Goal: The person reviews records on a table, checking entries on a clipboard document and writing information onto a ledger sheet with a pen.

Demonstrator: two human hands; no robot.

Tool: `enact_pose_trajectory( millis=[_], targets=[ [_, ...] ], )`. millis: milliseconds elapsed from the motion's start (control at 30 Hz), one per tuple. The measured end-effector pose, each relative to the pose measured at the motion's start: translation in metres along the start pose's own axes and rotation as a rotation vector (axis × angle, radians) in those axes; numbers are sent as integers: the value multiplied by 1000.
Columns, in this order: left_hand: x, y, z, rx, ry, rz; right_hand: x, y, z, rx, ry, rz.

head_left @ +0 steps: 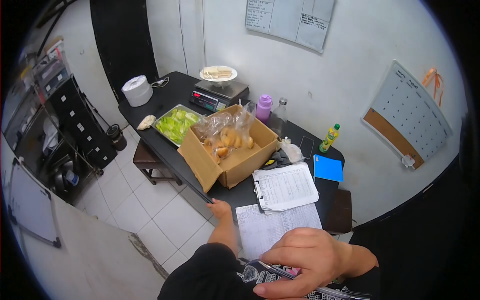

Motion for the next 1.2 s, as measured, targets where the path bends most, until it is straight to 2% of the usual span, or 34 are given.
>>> enact_pose_trajectory(
  millis=[467,633,800,900,1200],
  targets=[
    [2,1,3,-11,-20,10,-1,-16,13,83,-184,-27],
    [0,3,1,-76,-29,21,-2,-28,16,48,-173,14],
    [-8,12,-4,-48,4,40,-3,-35,21,156,-327,47],
    [-4,7,-1,-56,-7,37,-2,-38,17,66,-196,88],
    [1,1,2,-8,2,8,1,-45,14,103,-163,93]
  ],
)
Point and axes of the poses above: each hand's wrist, its own z-axis towards the middle knuckle, its own y-axis out of the back of the hand, x = y × z, the point moved 5 cm from there along z, towards the middle knuckle, and after that the axes turned 4 degrees about -y, right-handed, at the moved point
